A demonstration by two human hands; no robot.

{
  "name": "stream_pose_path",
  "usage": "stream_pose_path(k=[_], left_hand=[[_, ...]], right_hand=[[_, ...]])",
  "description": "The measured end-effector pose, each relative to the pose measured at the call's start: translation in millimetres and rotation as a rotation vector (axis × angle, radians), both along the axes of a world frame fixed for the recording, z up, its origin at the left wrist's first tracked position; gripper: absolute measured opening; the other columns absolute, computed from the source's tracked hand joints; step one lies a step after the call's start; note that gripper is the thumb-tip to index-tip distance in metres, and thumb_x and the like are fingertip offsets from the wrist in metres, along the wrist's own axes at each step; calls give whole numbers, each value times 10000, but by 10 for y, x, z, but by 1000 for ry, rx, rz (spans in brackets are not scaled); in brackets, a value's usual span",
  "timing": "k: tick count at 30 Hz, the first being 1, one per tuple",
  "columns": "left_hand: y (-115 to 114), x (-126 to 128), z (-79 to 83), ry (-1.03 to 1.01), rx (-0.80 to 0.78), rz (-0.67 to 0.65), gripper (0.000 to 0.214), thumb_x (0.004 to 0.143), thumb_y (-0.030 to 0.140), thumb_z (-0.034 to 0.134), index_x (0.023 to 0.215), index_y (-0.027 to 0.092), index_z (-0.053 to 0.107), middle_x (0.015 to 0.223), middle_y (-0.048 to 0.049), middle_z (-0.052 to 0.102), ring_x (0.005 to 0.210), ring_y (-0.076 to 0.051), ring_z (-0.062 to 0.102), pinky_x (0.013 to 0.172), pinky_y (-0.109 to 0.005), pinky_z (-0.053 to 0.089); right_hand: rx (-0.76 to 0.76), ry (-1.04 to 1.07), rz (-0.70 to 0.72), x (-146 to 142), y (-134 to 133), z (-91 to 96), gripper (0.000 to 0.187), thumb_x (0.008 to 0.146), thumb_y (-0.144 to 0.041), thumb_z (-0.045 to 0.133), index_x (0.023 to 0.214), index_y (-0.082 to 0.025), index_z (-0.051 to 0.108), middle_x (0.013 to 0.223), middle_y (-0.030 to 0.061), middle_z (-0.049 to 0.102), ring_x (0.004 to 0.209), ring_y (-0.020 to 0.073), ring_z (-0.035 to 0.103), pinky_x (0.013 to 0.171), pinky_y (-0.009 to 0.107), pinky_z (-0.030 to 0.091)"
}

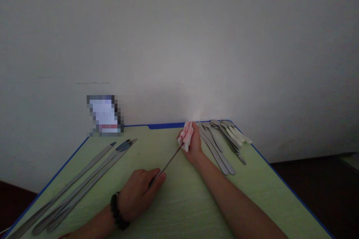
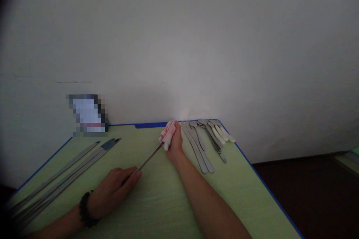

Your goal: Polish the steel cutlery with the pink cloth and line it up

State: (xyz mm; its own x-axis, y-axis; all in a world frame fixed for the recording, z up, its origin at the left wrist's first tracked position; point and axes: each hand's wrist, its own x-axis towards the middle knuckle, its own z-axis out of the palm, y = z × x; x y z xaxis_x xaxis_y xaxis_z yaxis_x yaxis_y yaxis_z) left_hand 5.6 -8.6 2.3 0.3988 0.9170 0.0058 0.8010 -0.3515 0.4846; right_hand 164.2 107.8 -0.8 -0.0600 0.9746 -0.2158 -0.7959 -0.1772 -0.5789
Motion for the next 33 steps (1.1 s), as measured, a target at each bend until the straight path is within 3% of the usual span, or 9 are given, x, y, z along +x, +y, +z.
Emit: stream_pose_path(k=[6, 16, 23, 33], left_hand=[[-23, 15, -11, 120, 52, -35, 452, 962, 357, 206, 701, 191, 535, 579, -30, 592, 533, -171, 566, 554, -281, 337], [-43, 5, -26, 173, 76, -62, 427, 964, 357, 240, 712, 194, 544, 608, -40, 627, 563, -179, 597, 572, -281, 347], [-43, 12, -9, 158, 48, -54, 427, 954, 365, 238, 702, 194, 537, 604, -45, 622, 555, -184, 593, 556, -284, 337], [-33, -1, -25, 98, -9, -43, 484, 958, 415, 193, 672, 196, 516, 594, -36, 592, 540, -167, 555, 567, -277, 343]], right_hand=[[43, -1, 135, 53, 3, -27, 333, 749, -466, 499, 550, -202, 461, 410, -38, 476, 328, 79, 411, 306, 168, 299], [69, 18, 123, 68, 29, -66, 338, 709, -425, 490, 462, -203, 426, 388, -11, 482, 336, 94, 419, 350, 199, 362], [92, 33, 120, 58, 27, -64, 354, 696, -443, 502, 446, -205, 421, 368, -14, 463, 323, 94, 398, 326, 195, 333], [-15, 46, 138, 62, 41, -43, 339, 744, -423, 487, 498, -190, 487, 393, -14, 485, 341, 95, 432, 352, 198, 388]])
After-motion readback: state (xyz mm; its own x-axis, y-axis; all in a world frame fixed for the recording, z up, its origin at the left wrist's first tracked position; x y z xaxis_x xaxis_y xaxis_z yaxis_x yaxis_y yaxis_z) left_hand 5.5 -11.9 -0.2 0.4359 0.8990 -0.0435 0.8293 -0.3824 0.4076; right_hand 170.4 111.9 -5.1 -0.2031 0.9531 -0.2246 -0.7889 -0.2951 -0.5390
